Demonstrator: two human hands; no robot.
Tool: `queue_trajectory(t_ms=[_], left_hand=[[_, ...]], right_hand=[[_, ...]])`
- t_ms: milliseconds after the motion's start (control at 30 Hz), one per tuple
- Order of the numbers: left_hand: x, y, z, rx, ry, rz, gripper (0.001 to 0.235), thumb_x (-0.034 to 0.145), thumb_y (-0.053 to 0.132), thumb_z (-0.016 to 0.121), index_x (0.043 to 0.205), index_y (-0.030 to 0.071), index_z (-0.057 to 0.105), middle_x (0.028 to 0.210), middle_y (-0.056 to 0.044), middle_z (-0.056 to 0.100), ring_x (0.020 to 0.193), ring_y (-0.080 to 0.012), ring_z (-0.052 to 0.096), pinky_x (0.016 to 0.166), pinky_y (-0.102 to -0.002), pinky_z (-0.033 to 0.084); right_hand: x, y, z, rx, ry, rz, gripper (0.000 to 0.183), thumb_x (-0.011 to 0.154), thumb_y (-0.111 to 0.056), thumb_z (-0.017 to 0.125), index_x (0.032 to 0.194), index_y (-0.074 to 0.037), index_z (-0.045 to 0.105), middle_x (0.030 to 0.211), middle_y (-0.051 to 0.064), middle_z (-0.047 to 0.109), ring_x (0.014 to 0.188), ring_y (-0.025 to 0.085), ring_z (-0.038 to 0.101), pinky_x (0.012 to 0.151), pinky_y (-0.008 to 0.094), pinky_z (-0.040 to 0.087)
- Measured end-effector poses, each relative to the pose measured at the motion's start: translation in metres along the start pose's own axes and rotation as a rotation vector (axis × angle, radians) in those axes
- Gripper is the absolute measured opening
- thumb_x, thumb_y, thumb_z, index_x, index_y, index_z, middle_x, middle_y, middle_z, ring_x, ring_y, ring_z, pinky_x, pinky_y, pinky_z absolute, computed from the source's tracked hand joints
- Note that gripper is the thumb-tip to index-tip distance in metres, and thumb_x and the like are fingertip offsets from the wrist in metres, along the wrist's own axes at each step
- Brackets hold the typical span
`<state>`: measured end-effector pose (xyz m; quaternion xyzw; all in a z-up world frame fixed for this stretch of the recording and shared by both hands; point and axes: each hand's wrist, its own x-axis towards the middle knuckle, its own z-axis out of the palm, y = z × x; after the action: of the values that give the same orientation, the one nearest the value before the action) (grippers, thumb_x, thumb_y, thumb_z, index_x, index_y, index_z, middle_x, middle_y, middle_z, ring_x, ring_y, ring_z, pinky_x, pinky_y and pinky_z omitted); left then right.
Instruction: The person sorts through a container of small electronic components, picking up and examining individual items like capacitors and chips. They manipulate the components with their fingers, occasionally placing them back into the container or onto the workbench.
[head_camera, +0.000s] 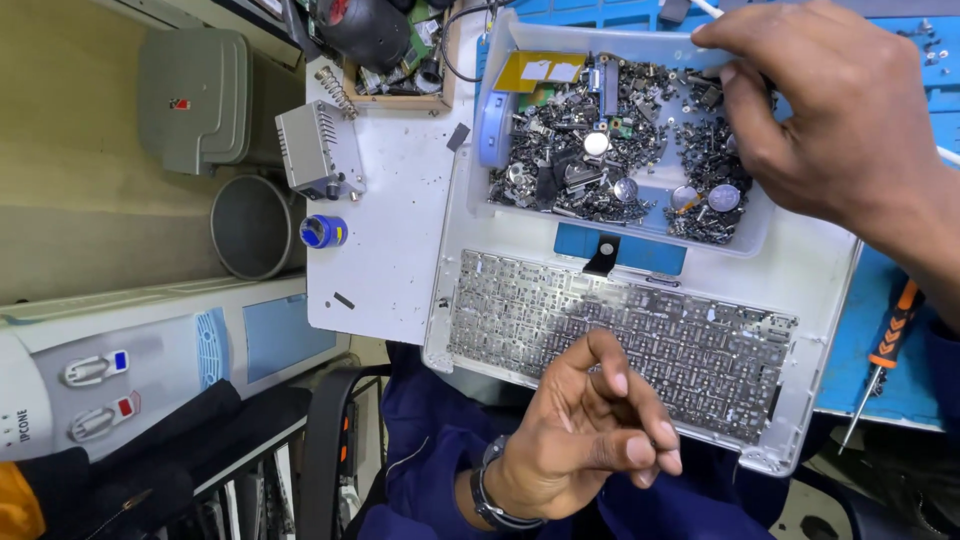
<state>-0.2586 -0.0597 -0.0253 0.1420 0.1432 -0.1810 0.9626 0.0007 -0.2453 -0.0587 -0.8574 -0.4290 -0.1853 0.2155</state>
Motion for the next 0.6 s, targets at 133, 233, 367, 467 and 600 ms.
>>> queue_trajectory(t_ms=[133,233,367,467,600], left_hand=[[0.003,-0.002,-0.004,0.02,0.015,0.018,0.048,0.086,-0.014,0.079,0.109,0.004,0.041,0.099,-0.027,0.069,0.089,-0.0359,0.074,0.066,-0.029,0.062],[0.005,-0.003,-0.004,0.048,0.012,0.035,0.048,0.086,-0.013,0.079,0.109,0.004,0.04,0.097,-0.026,0.068,0.088,-0.035,0.074,0.066,-0.029,0.062],[0.005,-0.003,-0.003,0.017,0.008,0.045,0.048,0.085,-0.015,0.079,0.108,0.003,0.041,0.096,-0.027,0.067,0.089,-0.0366,0.073,0.067,-0.03,0.063],[0.005,-0.003,-0.002,0.032,0.002,0.061,0.049,0.083,-0.017,0.078,0.108,0.003,0.041,0.094,-0.025,0.066,0.088,-0.036,0.072,0.065,-0.03,0.062],[0.005,-0.004,-0.002,0.039,-0.023,0.074,0.05,0.081,-0.017,0.079,0.107,0.004,0.041,0.094,-0.023,0.067,0.088,-0.0353,0.071,0.072,-0.033,0.062]], right_hand=[[-0.006,0.002,0.004,0.0,0.014,0.007,0.029,0.116,0.003,0.068,0.142,0.003,0.079,0.137,0.019,0.082,0.121,0.039,0.076,0.098,0.045,0.056],[-0.009,0.004,0.005,-0.026,0.02,0.016,0.027,0.12,0.002,0.07,0.144,0.0,0.081,0.134,0.017,0.083,0.114,0.038,0.076,0.09,0.045,0.053],[-0.012,0.007,0.007,-0.049,0.001,0.02,0.025,0.122,0.0,0.071,0.145,-0.002,0.082,0.13,0.016,0.082,0.108,0.036,0.075,0.086,0.044,0.051],[-0.012,0.006,0.006,-0.088,-0.016,0.025,0.024,0.125,-0.003,0.072,0.146,-0.005,0.083,0.129,0.014,0.081,0.109,0.035,0.073,0.087,0.043,0.05],[-0.01,0.001,0.001,-0.024,-0.035,0.051,0.023,0.126,0.002,0.07,0.146,0.001,0.081,0.131,0.017,0.08,0.108,0.036,0.071,0.091,0.044,0.052]])
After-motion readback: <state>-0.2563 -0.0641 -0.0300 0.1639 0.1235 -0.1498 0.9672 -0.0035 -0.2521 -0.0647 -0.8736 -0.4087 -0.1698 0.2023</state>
